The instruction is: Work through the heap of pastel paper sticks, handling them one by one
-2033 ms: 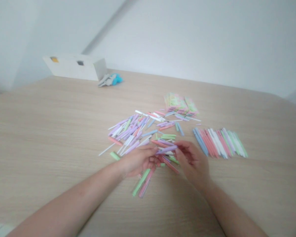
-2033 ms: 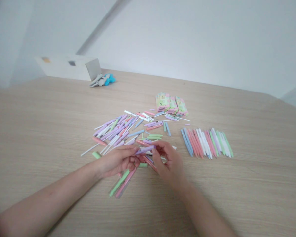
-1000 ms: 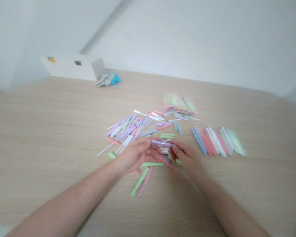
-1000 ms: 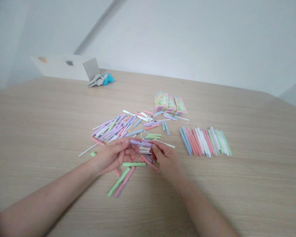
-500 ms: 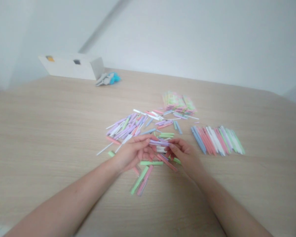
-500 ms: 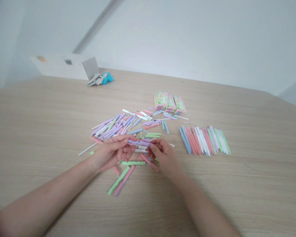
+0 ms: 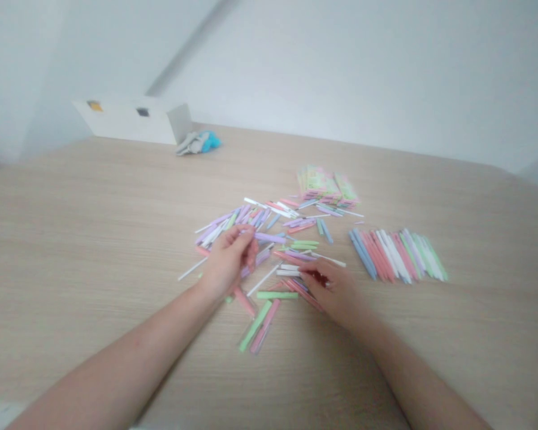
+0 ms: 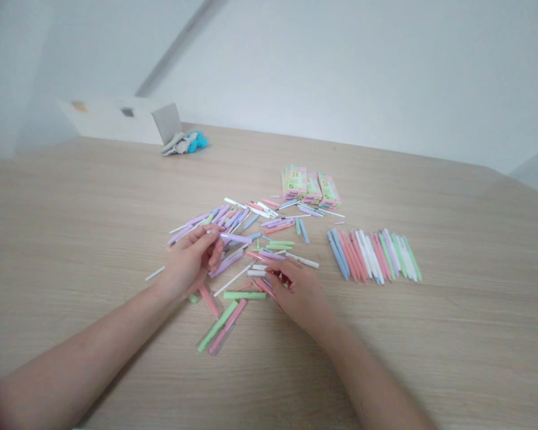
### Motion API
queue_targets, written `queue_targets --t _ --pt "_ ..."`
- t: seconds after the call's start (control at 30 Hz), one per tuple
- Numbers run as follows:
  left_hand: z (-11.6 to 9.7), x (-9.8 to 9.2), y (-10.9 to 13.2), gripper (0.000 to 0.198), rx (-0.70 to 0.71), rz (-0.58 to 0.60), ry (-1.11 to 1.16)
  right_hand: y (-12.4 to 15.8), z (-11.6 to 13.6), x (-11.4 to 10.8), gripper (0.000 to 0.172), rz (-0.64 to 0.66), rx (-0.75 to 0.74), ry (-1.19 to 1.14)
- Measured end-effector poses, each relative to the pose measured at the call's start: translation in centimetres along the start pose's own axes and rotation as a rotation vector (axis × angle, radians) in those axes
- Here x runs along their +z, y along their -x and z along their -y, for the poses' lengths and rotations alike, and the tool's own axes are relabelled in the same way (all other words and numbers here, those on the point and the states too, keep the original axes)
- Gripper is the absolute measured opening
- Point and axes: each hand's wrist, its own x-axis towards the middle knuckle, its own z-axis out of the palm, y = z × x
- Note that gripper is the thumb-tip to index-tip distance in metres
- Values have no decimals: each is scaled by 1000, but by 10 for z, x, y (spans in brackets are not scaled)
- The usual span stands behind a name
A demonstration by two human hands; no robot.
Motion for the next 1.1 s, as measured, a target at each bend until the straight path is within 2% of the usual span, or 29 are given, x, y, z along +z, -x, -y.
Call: queue_targets --t 0.13,0.3,0.43,0.6,1.0,1.1 --pt "1 -1 -1 19 7 -7 -7 1 3 0 16 98 -169 61" --pt "3 -1 -2 23 14 -6 -12 -7 7 9 26 139 -301 108" --pt "2 -2 -4 22 29 -30 13 -24 17 18 24 261 -412 292" --pt "0 -2 -5 20 37 -42 42 -45 22 28 15 413 -549 522" --pt "-3 -3 -8 21 69 -85 106 -63 22 40 14 517 -748 787" --pt "-5 -4 -9 20 75 -105 118 -65 20 41 16 482 -739 776"
